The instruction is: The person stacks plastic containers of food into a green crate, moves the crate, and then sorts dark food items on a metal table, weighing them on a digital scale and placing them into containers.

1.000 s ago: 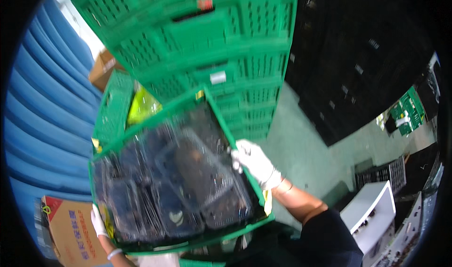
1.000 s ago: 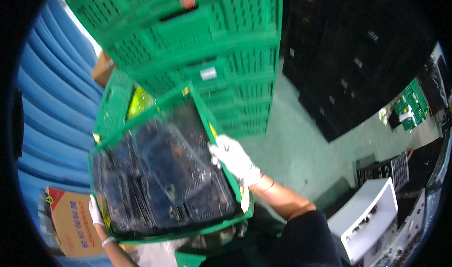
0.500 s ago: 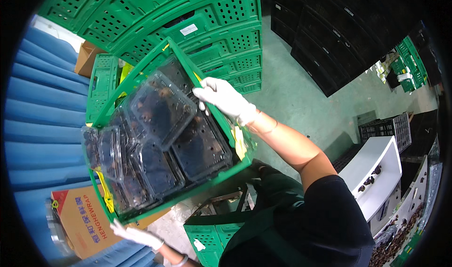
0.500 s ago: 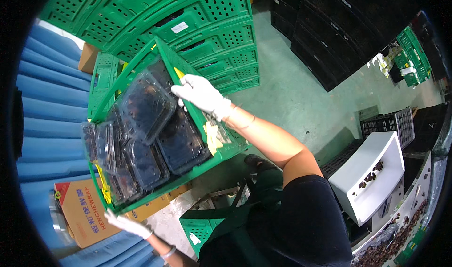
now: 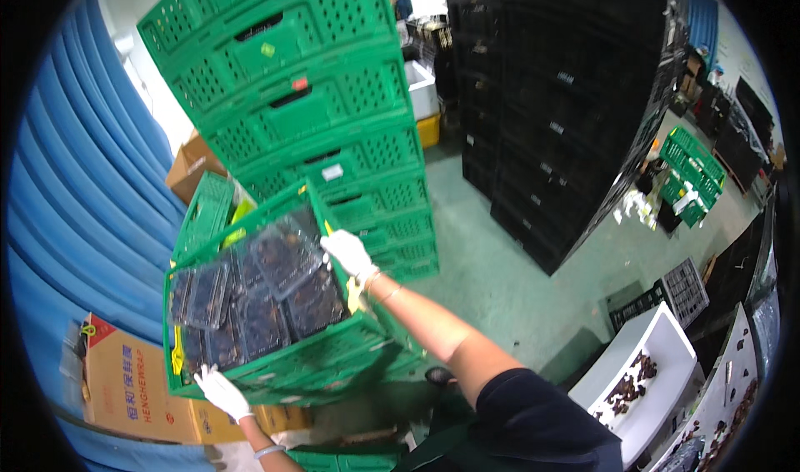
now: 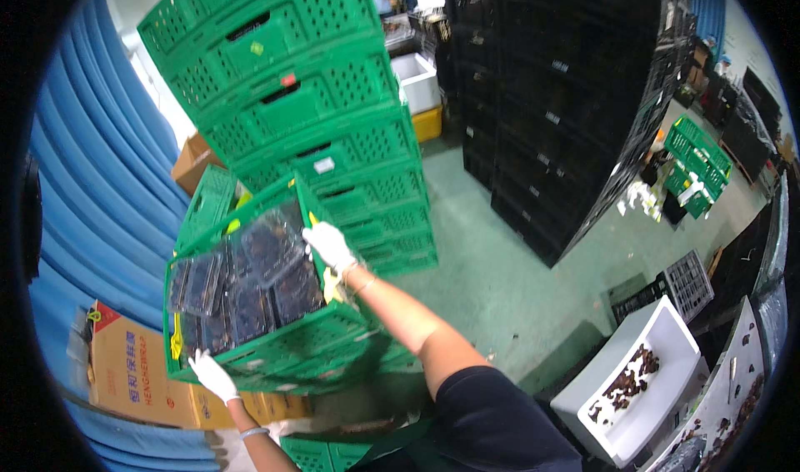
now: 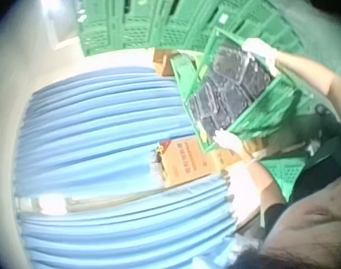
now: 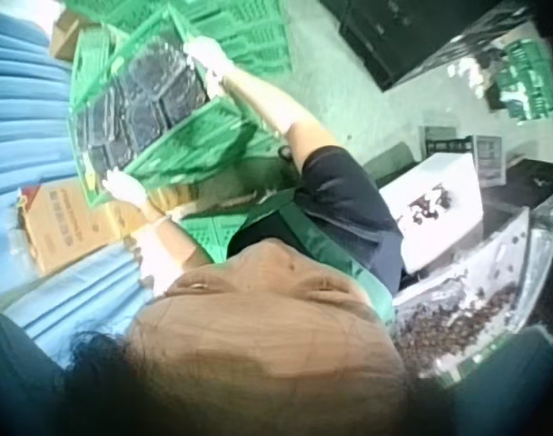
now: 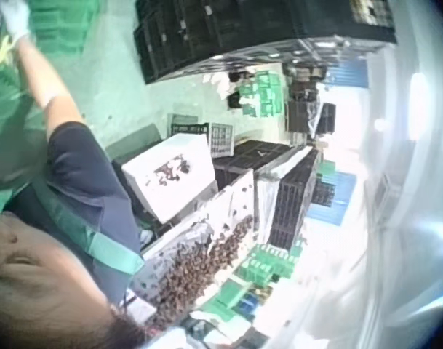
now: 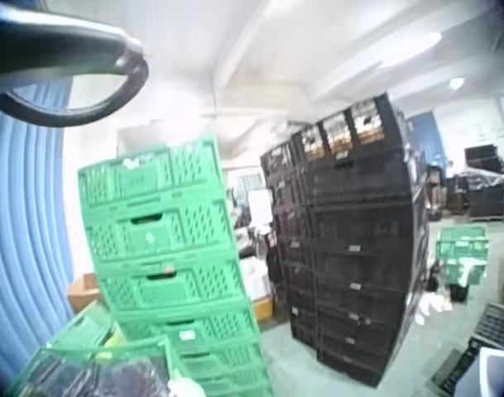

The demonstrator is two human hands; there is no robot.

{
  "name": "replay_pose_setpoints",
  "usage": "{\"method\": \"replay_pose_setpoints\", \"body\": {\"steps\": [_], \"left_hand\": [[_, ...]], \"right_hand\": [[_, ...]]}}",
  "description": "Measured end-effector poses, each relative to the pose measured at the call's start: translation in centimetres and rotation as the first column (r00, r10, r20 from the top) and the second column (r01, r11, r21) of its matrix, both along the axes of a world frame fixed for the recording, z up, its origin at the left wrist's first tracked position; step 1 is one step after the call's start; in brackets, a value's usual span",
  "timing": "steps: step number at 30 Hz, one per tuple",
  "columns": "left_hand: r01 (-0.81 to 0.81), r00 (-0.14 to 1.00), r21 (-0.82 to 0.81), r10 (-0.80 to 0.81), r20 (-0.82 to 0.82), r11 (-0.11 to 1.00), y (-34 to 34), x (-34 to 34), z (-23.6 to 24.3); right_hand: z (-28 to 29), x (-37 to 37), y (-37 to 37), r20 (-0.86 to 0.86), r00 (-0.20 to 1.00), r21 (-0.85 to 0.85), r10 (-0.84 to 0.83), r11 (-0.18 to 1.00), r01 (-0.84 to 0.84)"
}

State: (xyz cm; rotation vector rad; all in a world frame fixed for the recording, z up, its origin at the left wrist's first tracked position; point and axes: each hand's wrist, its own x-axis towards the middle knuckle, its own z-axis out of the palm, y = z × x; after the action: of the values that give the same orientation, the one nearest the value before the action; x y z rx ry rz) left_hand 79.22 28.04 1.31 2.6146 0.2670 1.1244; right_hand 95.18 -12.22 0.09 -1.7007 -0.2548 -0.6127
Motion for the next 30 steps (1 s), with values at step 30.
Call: {"method": "replay_pose_setpoints", "body": {"steps": [30], "left_hand": [[-0.322, 0.945, -0.55, 0.23, -0.231, 0.771, -28.6, -22.1, -7.9]], "right_hand": [[-25.8, -9.0, -13.4, -0.651, -0.115, 0.752, 0.75, 0.618, -0.227]]}}
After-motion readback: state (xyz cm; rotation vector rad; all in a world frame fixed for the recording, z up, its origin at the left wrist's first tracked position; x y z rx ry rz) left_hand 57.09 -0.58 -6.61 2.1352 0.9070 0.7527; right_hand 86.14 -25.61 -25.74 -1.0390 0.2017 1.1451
